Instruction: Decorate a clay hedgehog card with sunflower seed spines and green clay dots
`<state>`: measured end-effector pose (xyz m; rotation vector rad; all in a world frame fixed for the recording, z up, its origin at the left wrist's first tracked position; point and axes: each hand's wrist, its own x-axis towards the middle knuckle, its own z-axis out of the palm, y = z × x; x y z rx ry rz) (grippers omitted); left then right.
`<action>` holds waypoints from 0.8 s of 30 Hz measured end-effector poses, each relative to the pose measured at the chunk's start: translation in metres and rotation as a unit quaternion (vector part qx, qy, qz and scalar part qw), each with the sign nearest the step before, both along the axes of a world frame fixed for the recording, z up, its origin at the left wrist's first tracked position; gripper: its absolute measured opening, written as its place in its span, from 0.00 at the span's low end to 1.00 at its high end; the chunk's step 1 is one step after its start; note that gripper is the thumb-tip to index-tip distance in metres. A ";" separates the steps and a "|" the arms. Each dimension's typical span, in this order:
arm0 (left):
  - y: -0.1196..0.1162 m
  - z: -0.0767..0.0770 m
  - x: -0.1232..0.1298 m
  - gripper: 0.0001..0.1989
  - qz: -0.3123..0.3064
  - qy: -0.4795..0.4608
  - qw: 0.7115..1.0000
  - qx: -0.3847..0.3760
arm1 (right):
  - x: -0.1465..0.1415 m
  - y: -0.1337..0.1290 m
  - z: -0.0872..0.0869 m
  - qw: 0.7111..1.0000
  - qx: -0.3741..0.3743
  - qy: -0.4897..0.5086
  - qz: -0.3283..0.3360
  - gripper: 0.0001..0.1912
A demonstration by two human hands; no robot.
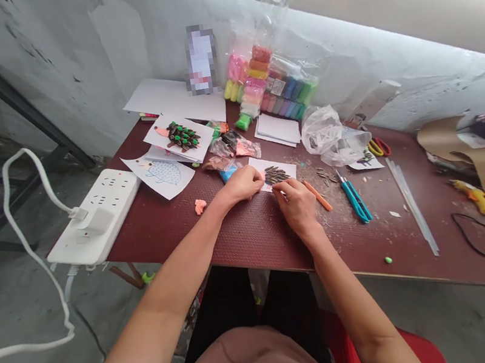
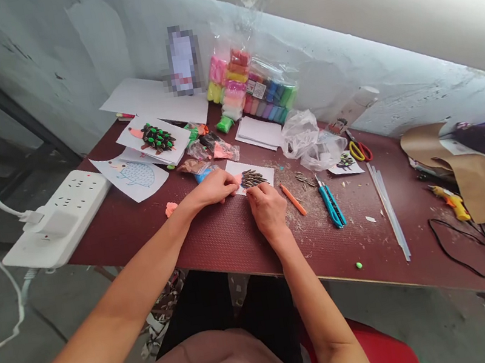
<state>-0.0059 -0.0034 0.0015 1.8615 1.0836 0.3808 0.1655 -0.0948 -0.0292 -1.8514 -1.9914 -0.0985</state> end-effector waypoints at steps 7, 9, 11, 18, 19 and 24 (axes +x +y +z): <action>-0.001 0.003 -0.003 0.15 -0.015 -0.005 1.000 0.012 | 0.001 0.007 -0.008 1.000 -0.008 0.005 0.011 0.12; -0.001 0.003 -0.004 0.15 -0.013 -0.005 1.000 0.012 | 0.000 0.008 -0.009 1.000 -0.014 0.006 0.008 0.12; -0.002 0.004 -0.004 0.15 -0.008 -0.001 1.000 0.008 | -0.001 0.009 -0.009 1.000 -0.017 0.005 0.003 0.12; -0.002 0.004 -0.002 0.15 -0.006 0.014 1.000 0.012 | -0.002 0.012 -0.009 1.000 -0.015 -0.006 -0.016 0.12; -0.002 0.004 -0.002 0.15 -0.005 0.015 1.000 0.013 | -0.002 0.012 -0.009 1.000 -0.016 -0.007 -0.016 0.12; -0.003 0.006 -0.002 0.16 -0.006 0.012 1.000 0.013 | -0.004 0.012 -0.007 0.999 -0.033 -0.021 -0.023 0.11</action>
